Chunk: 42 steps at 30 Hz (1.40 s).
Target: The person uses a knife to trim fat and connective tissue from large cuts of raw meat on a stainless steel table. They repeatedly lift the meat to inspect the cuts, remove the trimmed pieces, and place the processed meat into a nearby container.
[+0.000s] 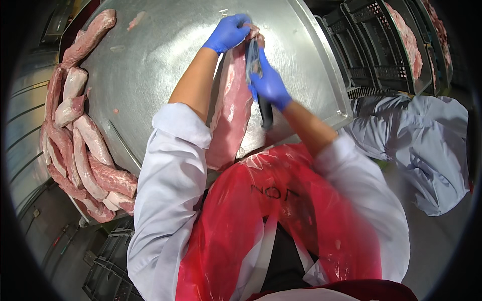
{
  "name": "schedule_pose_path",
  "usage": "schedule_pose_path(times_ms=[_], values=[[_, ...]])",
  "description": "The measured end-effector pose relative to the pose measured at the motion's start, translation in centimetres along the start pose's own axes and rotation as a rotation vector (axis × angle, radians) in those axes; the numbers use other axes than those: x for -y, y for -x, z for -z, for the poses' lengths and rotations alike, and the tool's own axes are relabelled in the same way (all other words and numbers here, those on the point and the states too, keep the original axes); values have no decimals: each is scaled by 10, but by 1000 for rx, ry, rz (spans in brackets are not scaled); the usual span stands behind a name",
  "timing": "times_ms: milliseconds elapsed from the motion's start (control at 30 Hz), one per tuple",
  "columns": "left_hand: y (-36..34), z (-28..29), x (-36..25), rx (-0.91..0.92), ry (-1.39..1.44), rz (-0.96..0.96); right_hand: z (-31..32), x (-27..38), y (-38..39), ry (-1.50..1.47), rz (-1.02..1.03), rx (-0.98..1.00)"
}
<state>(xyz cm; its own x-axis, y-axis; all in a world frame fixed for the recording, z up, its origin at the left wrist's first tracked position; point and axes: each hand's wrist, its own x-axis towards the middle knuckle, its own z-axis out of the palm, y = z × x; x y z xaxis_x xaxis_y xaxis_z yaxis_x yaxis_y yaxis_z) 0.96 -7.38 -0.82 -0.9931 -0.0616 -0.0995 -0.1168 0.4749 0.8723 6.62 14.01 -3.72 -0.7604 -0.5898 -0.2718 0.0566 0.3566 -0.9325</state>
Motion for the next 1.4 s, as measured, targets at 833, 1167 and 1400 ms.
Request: schedule_pose_path(times_ms=[833,1167,1400], values=[[51,21,14,-221,403,257,9,65,-83,66,-152,145],[41,18,-22,-212,-57,124,25,65,-71,80,-38,329],[52,30,-52,-76,148,161,49,22,-37,182,101,477]])
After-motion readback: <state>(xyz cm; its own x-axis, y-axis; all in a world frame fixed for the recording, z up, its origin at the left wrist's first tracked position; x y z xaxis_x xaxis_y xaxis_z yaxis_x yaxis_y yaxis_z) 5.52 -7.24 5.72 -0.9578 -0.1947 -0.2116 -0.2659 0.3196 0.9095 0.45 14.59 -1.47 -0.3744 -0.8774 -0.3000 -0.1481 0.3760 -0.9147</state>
